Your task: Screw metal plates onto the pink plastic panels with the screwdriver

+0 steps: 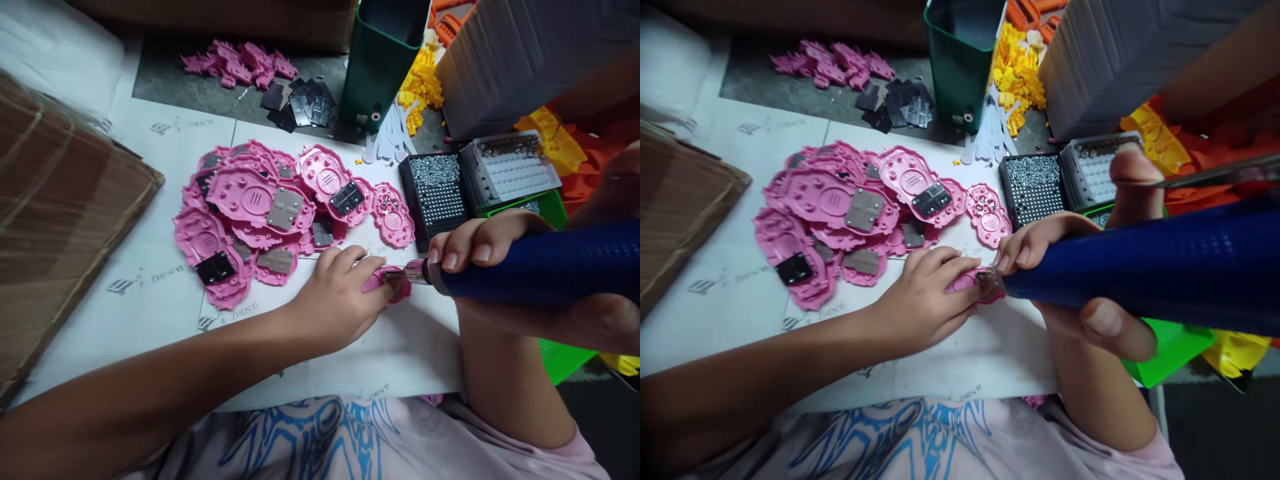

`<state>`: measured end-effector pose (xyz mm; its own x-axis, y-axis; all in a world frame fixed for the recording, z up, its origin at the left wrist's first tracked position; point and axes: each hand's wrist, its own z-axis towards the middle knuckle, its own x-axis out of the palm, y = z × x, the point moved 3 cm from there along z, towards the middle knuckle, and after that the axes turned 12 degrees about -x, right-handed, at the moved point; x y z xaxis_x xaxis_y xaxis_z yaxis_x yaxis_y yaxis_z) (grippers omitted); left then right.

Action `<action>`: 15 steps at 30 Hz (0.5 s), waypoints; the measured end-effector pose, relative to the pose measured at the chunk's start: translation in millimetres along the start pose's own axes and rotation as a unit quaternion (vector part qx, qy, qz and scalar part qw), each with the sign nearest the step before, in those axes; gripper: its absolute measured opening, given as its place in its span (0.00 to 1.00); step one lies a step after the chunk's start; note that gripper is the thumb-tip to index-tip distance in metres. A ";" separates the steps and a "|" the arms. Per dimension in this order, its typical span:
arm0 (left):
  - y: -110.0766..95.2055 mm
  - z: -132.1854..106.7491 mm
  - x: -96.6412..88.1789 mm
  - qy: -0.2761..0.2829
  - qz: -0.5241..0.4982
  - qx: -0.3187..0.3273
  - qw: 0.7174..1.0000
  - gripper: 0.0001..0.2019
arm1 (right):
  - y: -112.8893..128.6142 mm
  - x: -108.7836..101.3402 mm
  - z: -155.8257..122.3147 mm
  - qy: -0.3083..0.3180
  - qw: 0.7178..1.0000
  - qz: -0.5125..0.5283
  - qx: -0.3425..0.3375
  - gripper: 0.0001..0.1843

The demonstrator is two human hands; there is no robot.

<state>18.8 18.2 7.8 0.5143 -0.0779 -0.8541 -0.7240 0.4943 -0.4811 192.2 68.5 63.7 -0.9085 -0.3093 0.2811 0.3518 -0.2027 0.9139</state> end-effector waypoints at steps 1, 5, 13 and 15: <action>0.0 0.0 0.0 0.001 -0.001 -0.001 1.000 0.12 | -1.1 -0.2 0.5 0.004 1.000 -0.012 0.002 0.21; 0.3 0.5 0.2 0.002 0.000 -0.004 1.000 0.12 | -2.2 1.0 1.9 0.008 0.999 -0.030 -0.020 0.21; 0.1 -0.6 1.7 -0.001 0.011 -0.002 1.000 0.12 | -5.0 -7.1 1.4 -0.008 0.998 -0.038 -0.039 0.20; 0.3 -1.0 2.2 0.000 0.011 -0.002 1.000 0.12 | -9.8 -13.9 1.3 -0.009 0.999 -0.027 -0.046 0.21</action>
<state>19.3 17.2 5.6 0.4988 -0.0664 -0.8641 -0.7367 0.4928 -0.4631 201.2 76.0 51.2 -0.9301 -0.2799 0.2377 0.3207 -0.3036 0.8972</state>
